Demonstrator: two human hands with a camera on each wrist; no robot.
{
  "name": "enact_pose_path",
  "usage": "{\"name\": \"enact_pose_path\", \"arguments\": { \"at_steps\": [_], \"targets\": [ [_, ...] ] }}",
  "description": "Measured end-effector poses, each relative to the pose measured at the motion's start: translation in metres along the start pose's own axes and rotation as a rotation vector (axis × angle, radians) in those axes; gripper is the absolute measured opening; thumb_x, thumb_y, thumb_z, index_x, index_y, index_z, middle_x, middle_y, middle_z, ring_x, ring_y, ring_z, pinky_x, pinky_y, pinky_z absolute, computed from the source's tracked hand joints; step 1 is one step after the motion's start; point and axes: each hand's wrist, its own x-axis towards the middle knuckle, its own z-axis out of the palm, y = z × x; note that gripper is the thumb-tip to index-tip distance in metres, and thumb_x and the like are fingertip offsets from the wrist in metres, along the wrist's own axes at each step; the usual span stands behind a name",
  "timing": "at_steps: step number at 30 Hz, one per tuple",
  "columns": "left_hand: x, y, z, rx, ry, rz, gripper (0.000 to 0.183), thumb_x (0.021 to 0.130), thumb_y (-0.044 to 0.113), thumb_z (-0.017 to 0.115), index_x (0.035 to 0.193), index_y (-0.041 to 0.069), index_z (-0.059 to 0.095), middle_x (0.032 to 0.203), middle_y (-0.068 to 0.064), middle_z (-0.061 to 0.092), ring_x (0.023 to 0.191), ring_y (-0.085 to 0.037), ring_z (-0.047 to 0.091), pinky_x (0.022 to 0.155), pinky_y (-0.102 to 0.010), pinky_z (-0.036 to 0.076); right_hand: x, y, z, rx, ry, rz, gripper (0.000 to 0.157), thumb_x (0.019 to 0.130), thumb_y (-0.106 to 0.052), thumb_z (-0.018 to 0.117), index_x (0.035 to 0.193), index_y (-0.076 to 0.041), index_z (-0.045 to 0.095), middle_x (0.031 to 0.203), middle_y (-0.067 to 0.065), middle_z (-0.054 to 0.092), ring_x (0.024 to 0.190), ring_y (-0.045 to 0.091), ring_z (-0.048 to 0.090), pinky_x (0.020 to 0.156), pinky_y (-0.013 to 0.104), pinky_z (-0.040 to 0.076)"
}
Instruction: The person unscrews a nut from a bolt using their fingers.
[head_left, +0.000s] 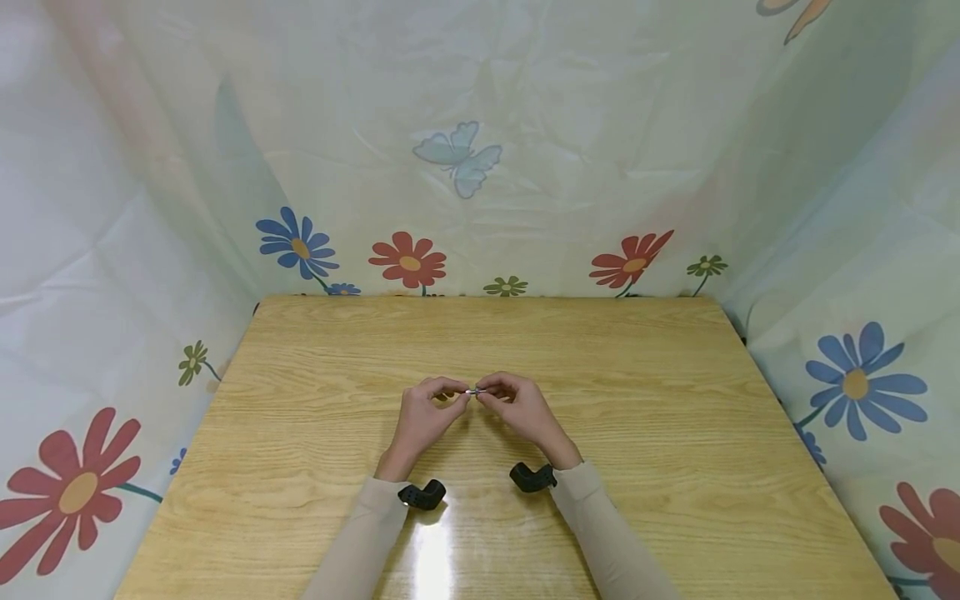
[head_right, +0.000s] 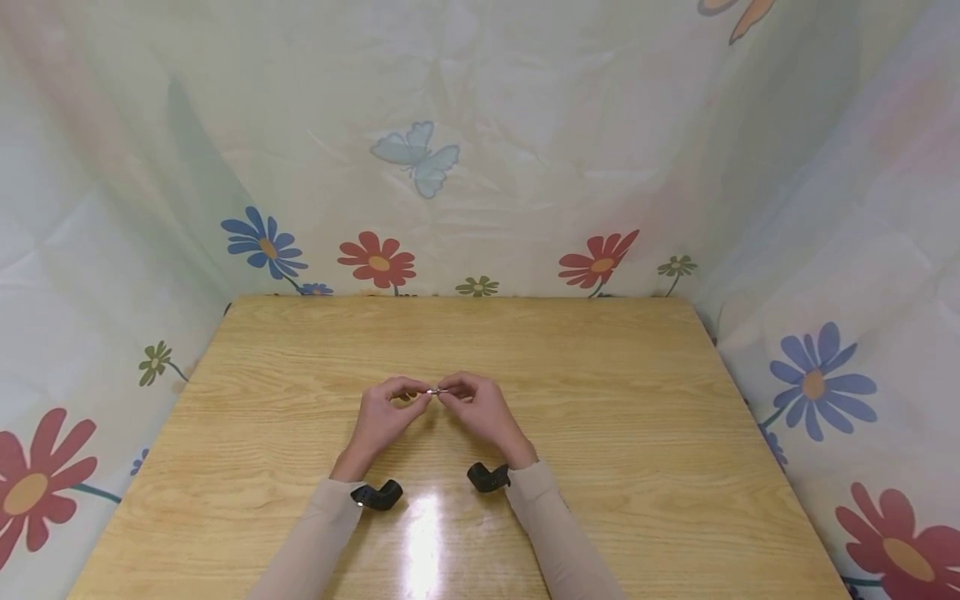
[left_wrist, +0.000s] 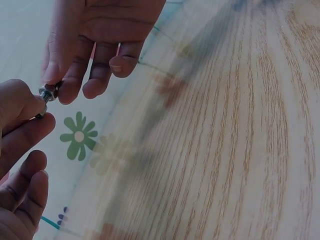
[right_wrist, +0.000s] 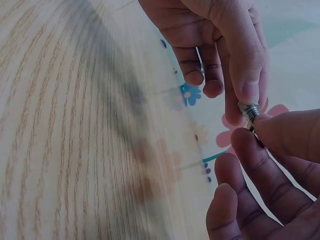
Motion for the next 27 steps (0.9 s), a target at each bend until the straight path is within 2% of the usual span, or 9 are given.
{"name": "enact_pose_path", "arguments": {
  "at_steps": [6,11,16,21,27],
  "targets": [
    [-0.0002,-0.0011,0.0006,-0.01,-0.003,0.0,0.009,0.09,0.014,0.08,0.099,0.014,0.082,0.096,-0.001,0.08,0.089,-0.031,0.071,0.08,-0.039,0.06,0.0004,-0.0003,0.0002,-0.008,0.013,-0.025,0.015,0.098,-0.012,0.071,0.113,-0.01,0.074,0.109,0.008,0.074,0.101,0.025,0.069,0.078,0.037,0.059],
    [0.0,-0.001,0.0004,-0.01,-0.001,0.005,0.01,0.089,0.013,0.08,0.099,0.014,0.082,0.096,0.0,0.08,0.089,-0.032,0.071,0.08,-0.037,0.06,0.0,-0.0028,-0.0004,-0.006,0.025,-0.042,0.015,0.099,-0.011,0.07,0.113,-0.009,0.074,0.111,0.008,0.073,0.105,0.024,0.069,0.083,0.034,0.058],
    [0.0003,-0.0011,0.0002,-0.002,0.004,0.013,0.01,0.089,0.013,0.081,0.098,0.015,0.082,0.095,0.0,0.08,0.089,-0.031,0.071,0.08,-0.035,0.059,0.0003,-0.0039,-0.0015,-0.012,0.04,-0.065,0.029,0.102,-0.019,0.067,0.125,-0.003,0.069,0.118,0.01,0.072,0.11,0.027,0.068,0.087,0.037,0.059],
    [0.0004,-0.0008,0.0005,0.002,0.012,0.039,0.009,0.089,0.012,0.081,0.098,0.013,0.082,0.095,-0.001,0.08,0.087,-0.031,0.072,0.078,-0.035,0.06,0.0001,-0.003,-0.0029,-0.028,0.032,-0.032,0.041,0.105,-0.031,0.062,0.134,-0.003,0.065,0.12,0.01,0.072,0.109,0.03,0.069,0.086,0.038,0.058],
    [0.0005,-0.0017,0.0009,0.008,0.026,0.061,0.009,0.089,0.012,0.081,0.098,0.014,0.082,0.094,-0.001,0.08,0.085,-0.03,0.072,0.077,-0.034,0.06,0.0008,-0.0001,-0.002,-0.027,0.005,0.017,0.034,0.105,-0.035,0.061,0.118,-0.006,0.074,0.105,0.011,0.076,0.099,0.034,0.072,0.076,0.033,0.055]
  ]
}}
